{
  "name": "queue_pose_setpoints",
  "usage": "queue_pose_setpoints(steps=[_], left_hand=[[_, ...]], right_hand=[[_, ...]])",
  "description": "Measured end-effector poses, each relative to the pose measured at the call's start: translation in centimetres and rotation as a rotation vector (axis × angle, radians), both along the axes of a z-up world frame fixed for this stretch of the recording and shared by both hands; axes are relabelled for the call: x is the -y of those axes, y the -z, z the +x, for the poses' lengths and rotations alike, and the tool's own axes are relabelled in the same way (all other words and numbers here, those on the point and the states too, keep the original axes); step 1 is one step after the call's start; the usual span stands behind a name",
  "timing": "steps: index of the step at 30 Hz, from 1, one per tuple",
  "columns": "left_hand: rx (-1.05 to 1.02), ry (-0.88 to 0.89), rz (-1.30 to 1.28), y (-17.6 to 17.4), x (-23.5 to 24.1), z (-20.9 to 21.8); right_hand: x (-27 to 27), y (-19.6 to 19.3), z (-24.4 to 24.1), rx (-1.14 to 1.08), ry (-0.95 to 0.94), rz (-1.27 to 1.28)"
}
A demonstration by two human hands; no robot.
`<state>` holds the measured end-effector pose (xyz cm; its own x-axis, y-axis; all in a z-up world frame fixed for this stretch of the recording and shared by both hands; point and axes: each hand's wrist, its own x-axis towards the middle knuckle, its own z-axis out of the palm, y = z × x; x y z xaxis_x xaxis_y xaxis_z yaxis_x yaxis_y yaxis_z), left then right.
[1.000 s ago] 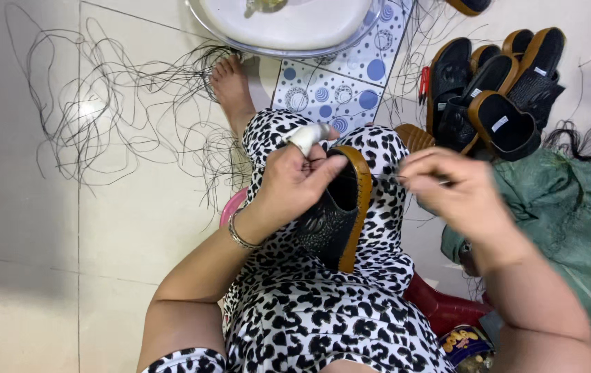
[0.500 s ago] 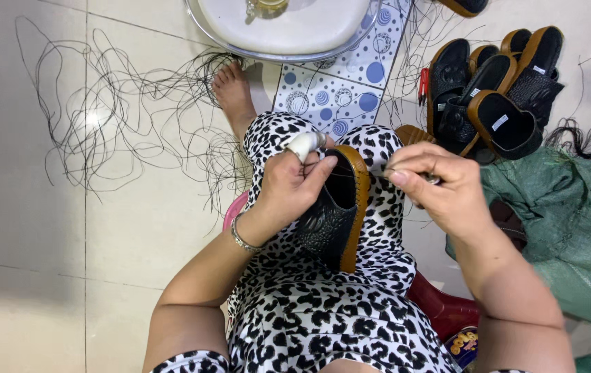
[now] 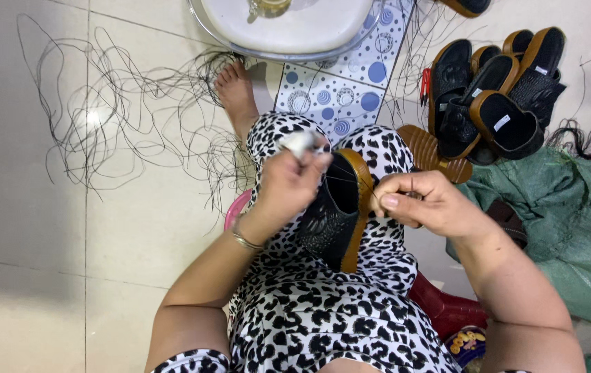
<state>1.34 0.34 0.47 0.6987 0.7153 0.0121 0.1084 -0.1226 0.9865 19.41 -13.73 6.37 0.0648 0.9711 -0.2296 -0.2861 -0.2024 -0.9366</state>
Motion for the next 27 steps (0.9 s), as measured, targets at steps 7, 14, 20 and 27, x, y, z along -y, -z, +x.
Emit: queue_pose_setpoints(steps=[7, 14, 20, 27], left_hand=[[0.256, 0.03, -0.535, -3.9, 0.8, 0.3], [-0.413, 0.599, -0.292, -1.9, -3.6, -5.7], [0.248, 0.586, -0.403, -2.2, -3.4, -3.0], [0.771, 0.301, -0.88, -3.1, -8.0, 0.1]], right_hand=[[-0.1, 4.0, -2.1, 0.835, 0.145, 0.237], [11.8, 14.6, 26.6, 1.575, 0.755, -0.113], [1.7, 2.0, 8.3, 1.09, 0.502, -0.109], [-0.3, 0.7, 3.5, 0.921, -0.298, -0.029]])
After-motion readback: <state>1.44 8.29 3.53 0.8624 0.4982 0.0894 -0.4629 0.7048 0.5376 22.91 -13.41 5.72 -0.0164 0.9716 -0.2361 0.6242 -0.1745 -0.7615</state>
